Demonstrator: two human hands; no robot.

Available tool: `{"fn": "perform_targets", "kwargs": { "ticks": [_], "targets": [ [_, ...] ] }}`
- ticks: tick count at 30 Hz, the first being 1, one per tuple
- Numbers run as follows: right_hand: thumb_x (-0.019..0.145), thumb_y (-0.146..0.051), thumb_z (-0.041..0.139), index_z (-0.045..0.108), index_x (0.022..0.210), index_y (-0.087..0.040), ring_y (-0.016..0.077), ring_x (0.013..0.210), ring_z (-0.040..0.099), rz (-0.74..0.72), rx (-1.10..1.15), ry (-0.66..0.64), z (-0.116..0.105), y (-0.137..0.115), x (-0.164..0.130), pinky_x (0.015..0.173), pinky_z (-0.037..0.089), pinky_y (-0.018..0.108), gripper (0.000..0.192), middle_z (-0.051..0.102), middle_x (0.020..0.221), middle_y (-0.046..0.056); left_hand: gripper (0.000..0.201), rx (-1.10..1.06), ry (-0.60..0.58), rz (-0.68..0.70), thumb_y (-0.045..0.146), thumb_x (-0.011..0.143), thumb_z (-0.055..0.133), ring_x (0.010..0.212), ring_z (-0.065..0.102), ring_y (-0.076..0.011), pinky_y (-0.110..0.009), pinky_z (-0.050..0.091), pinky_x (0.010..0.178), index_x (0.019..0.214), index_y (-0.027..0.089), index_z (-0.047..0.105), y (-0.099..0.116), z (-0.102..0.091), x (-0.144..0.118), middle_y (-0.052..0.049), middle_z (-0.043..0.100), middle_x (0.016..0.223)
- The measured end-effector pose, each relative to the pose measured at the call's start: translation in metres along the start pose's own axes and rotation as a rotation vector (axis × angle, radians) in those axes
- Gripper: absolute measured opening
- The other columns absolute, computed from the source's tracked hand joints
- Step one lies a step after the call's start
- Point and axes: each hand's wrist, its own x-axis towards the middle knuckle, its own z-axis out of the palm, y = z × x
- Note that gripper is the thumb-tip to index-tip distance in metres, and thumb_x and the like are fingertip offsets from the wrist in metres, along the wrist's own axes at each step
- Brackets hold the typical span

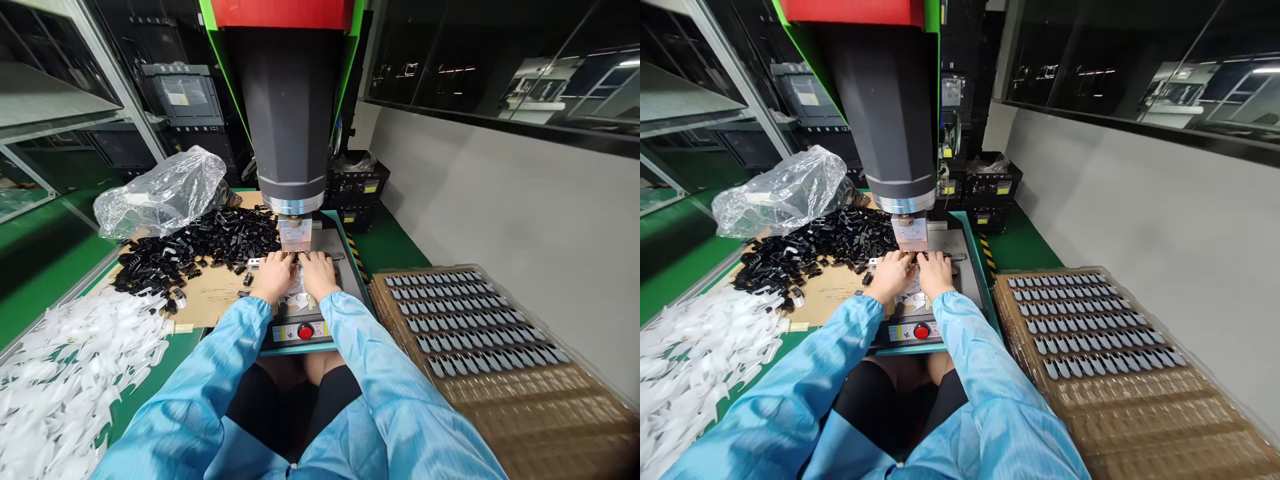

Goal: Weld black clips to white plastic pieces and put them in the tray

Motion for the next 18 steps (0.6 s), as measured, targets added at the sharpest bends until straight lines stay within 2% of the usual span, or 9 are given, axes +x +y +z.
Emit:
{"fn": "perform_targets", "kwargs": {
  "ticks": [3,5,8,11,13,15,18],
  "targets": [
    [0.100,-0.017,0.049,0.056,0.145,-0.021,0.0311,0.121,0.050,0.004,0.030,0.025,-0.003,-0.001,-0.003,0.101,0.041,0.044,0.045,0.064,0.130,0.015,0.051,-0.039,-0.041,0.022,0.046,0.103,0.055,0.129,0.055,-0.0374,-0.050,0.042,0.102,0.149,0.022,0.058,-0.006,-0.010,-0.004,-0.017,0.064,0.139],
    [0.099,-0.016,0.050,0.052,0.151,-0.021,0.0307,0.126,0.049,0.012,0.084,0.075,-0.006,0.004,-0.013,0.105,0.041,0.044,0.053,0.062,0.137,0.015,0.056,-0.075,-0.016,0.018,0.048,0.103,0.056,0.132,0.053,-0.0366,-0.050,0.042,0.107,0.152,0.021,0.054,-0.013,-0.017,-0.016,-0.017,0.062,0.144],
    [0.098,-0.016,0.049,0.050,0.155,-0.020,0.0287,0.135,0.048,0.064,0.199,0.178,-0.008,0.025,-0.046,0.114,0.040,0.043,0.058,0.060,0.147,0.014,0.054,-0.109,0.010,0.054,0.049,0.104,0.054,0.131,0.055,-0.0345,-0.047,0.042,0.108,0.149,0.020,0.053,-0.026,-0.027,-0.056,-0.015,0.062,0.143],
    [0.100,-0.023,0.047,0.059,0.149,-0.020,0.0288,0.143,0.045,0.131,0.274,0.241,-0.002,0.055,-0.098,0.123,0.036,0.044,0.050,0.060,0.150,0.011,0.038,-0.115,-0.124,0.113,0.050,0.104,0.054,0.118,0.061,-0.0320,-0.045,0.046,0.100,0.130,0.022,0.062,-0.042,-0.033,-0.110,-0.013,0.066,0.128],
    [0.101,-0.027,0.046,0.060,0.150,-0.021,0.0294,0.150,0.040,0.168,0.281,0.227,0.006,0.073,-0.134,0.127,0.033,0.047,0.051,0.058,0.155,0.009,0.027,-0.092,-0.267,0.123,0.047,0.101,0.060,0.110,0.063,-0.0316,-0.046,0.047,0.096,0.115,0.025,0.065,-0.052,-0.034,-0.141,-0.011,0.067,0.118],
    [0.101,-0.029,0.045,0.057,0.154,-0.023,0.0297,0.156,0.034,0.186,0.266,0.169,0.016,0.087,-0.162,0.129,0.031,0.049,0.055,0.053,0.161,0.007,0.019,-0.053,-0.358,0.124,0.041,0.097,0.065,0.109,0.064,-0.0328,-0.047,0.046,0.096,0.109,0.025,0.064,-0.060,-0.033,-0.161,-0.011,0.068,0.114],
    [0.100,-0.029,0.045,0.048,0.163,-0.030,0.0312,0.161,0.027,0.195,0.223,0.059,0.027,0.097,-0.184,0.130,0.030,0.054,0.063,0.042,0.171,0.003,0.011,-0.029,-0.361,0.109,0.030,0.098,0.061,0.111,0.063,-0.0329,-0.047,0.045,0.099,0.107,0.024,0.063,-0.067,-0.030,-0.170,-0.012,0.067,0.115]
  ]
}}
